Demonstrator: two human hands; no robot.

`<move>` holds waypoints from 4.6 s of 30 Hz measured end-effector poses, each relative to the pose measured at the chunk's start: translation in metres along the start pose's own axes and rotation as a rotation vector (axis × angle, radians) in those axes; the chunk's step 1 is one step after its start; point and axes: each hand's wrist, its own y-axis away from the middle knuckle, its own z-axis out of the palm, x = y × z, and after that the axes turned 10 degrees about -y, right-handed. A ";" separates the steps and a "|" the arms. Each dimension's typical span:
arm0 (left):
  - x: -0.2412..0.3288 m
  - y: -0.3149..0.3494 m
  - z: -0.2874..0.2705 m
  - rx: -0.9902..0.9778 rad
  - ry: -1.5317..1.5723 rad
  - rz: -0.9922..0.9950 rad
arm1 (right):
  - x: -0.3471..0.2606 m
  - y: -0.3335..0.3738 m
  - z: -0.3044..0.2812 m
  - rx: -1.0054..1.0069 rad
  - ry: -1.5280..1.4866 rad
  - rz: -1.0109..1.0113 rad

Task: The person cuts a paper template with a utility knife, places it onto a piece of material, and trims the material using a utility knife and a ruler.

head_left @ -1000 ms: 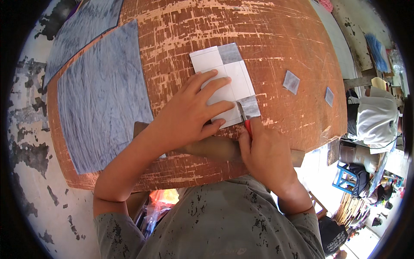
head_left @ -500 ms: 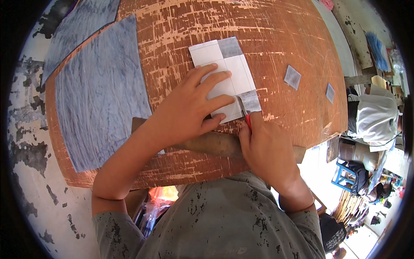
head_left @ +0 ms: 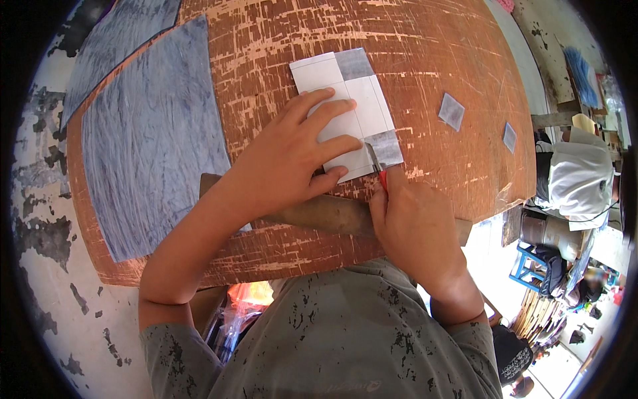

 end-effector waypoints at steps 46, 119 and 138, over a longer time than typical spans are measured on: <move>-0.001 0.001 0.004 0.018 -0.045 0.013 | -0.007 0.023 -0.006 -0.121 -0.066 0.167; 0.002 -0.005 -0.006 -0.159 0.068 -0.091 | 0.102 -0.090 -0.066 -0.133 0.226 -0.557; 0.001 -0.006 -0.006 -0.155 0.079 -0.097 | 0.100 -0.090 -0.065 -0.131 0.206 -0.541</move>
